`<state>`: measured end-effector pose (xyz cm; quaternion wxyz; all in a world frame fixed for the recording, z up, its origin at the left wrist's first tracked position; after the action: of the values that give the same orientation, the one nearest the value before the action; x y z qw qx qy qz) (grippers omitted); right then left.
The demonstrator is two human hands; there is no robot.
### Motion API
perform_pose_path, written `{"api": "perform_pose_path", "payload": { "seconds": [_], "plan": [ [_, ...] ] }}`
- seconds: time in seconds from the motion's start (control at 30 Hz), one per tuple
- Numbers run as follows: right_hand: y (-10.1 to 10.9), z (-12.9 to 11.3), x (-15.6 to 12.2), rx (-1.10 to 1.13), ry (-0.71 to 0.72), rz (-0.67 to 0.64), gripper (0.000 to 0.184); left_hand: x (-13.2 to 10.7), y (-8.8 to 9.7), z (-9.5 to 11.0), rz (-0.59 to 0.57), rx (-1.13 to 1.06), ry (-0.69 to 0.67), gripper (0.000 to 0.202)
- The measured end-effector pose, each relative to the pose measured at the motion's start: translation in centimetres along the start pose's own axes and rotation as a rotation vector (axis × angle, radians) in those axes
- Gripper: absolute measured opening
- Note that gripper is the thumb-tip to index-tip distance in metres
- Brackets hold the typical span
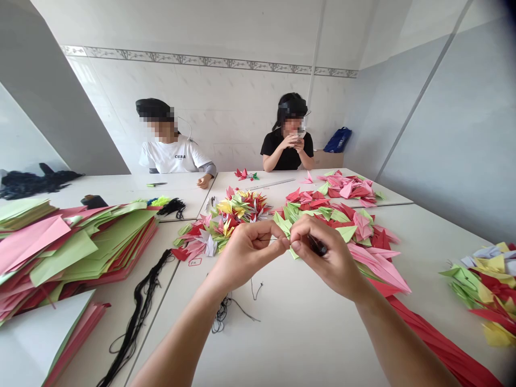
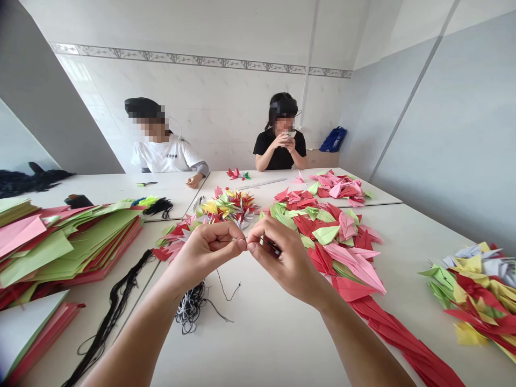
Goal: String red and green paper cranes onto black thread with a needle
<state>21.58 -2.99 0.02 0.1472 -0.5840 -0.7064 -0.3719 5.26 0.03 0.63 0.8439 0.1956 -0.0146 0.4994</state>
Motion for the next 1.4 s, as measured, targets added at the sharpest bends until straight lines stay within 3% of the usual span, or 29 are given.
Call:
{"api": "perform_pose_path", "payload": {
  "seconds": [0.1, 0.27, 0.37, 0.53, 0.73, 0.9, 1.07, 1.4],
  "plan": [
    [0.2, 0.1, -0.2, 0.009, -0.058, 0.068, 0.015, -0.2, 0.3, 0.6, 0.196, 0.238, -0.127, 0.016],
    [0.0, 0.3, -0.5, 0.185, -0.165, 0.090, 0.018, -1.0, -0.1, 1.8, 0.544, 0.583, -0.461, 0.016],
    [-0.1, 0.5, -0.4, 0.240, -0.235, 0.079, 0.022, -1.4, -0.6, 1.9, 0.591, 0.716, -0.649, 0.014],
    [-0.2, 0.6, -0.2, 0.221, -0.265, 0.079, 0.021, -1.8, -1.0, 1.9, 0.525, 0.798, -0.829, 0.014],
    [0.0, 0.4, -0.1, 0.163, -0.222, 0.106, 0.028, -1.8, -0.9, 2.2, 0.500, 0.772, -0.798, 0.015],
    [0.2, 0.7, -0.1, 0.136, -0.203, 0.147, 0.028, -1.5, -0.6, 2.2, 0.417, 0.674, -0.685, 0.013],
    [0.4, 0.9, -0.2, 0.125, -0.175, 0.192, 0.025, -1.2, -0.1, 2.1, 0.406, 0.628, -0.566, 0.020],
    [0.7, 1.2, 0.0, 0.380, -0.178, 0.232, 0.021, -1.2, 0.6, 2.1, 0.421, 0.651, -0.470, 0.012]
  ]
}}
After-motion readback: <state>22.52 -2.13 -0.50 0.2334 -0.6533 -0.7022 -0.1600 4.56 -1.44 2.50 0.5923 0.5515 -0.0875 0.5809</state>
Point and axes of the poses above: each hand's wrist, its own x-axis towards the middle knuckle, its own y-axis out of the back of the hand, z = x × y, the point moved 4 cm from there along x, towards the middle knuckle, and after that the axes turned 2 degrees about y, right-handed, at the moved point
